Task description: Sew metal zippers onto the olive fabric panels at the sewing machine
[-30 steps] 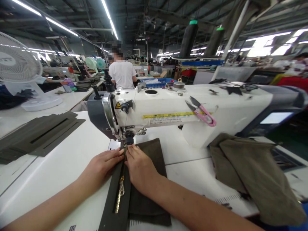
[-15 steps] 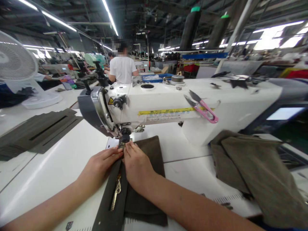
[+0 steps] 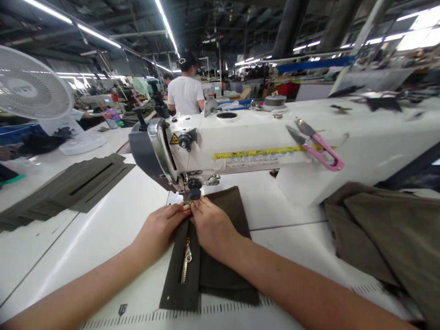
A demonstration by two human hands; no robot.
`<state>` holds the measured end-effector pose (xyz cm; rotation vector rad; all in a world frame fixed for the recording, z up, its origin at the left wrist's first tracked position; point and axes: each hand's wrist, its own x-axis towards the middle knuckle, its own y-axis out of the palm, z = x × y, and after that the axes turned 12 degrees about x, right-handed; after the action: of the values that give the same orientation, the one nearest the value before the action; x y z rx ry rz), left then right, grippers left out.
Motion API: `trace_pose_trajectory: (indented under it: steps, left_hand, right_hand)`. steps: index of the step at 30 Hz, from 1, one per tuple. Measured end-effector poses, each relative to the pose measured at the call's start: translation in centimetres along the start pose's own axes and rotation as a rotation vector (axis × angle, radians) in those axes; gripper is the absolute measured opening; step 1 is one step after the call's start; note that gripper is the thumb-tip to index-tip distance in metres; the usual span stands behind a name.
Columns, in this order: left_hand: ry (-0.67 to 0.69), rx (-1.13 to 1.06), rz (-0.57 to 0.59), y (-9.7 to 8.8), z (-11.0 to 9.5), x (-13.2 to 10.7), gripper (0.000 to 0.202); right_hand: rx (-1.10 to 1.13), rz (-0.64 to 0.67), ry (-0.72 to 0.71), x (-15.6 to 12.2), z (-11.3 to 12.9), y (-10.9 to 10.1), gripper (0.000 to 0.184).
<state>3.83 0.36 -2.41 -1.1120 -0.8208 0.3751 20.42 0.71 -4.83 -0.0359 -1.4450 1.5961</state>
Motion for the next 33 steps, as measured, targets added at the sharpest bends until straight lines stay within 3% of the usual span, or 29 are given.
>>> trace_pose_trajectory:
  steps: [7,14,20,23,28,33]
  left_hand:
    - [-0.040,-0.013,0.039,0.3,0.3,-0.4,0.022]
    - [0.073,-0.141,-0.065,-0.5,0.2,-1.6,0.028]
    - [0.069,-0.134,-0.003,-1.0,-0.2,-2.0,0.029]
    - [0.049,-0.101,0.024,-1.2,-0.7,-2.1,0.028]
    - [0.058,-0.035,-0.002,-1.4,-1.4,-2.3,0.019]
    - [0.040,-0.015,-0.018,-1.6,-1.7,-2.6,0.025]
  right_hand:
    - [0.133,0.063,0.050,0.3,-0.6,-1.4,0.033]
    - [0.172,0.157,0.086,-2.9,4.1,-3.5,0.048]
    - [0.012,0.198,0.246,-1.3,5.9,-3.3,0.019]
    - [-0.101,0.237,0.263,-0.9,5.9,-3.3,0.014]
    - [-0.239,0.149,0.189,-1.9,5.3,-2.7,0.014]
    - [-0.303,0.066,0.208,-1.8,4.6,-2.9,0.015]
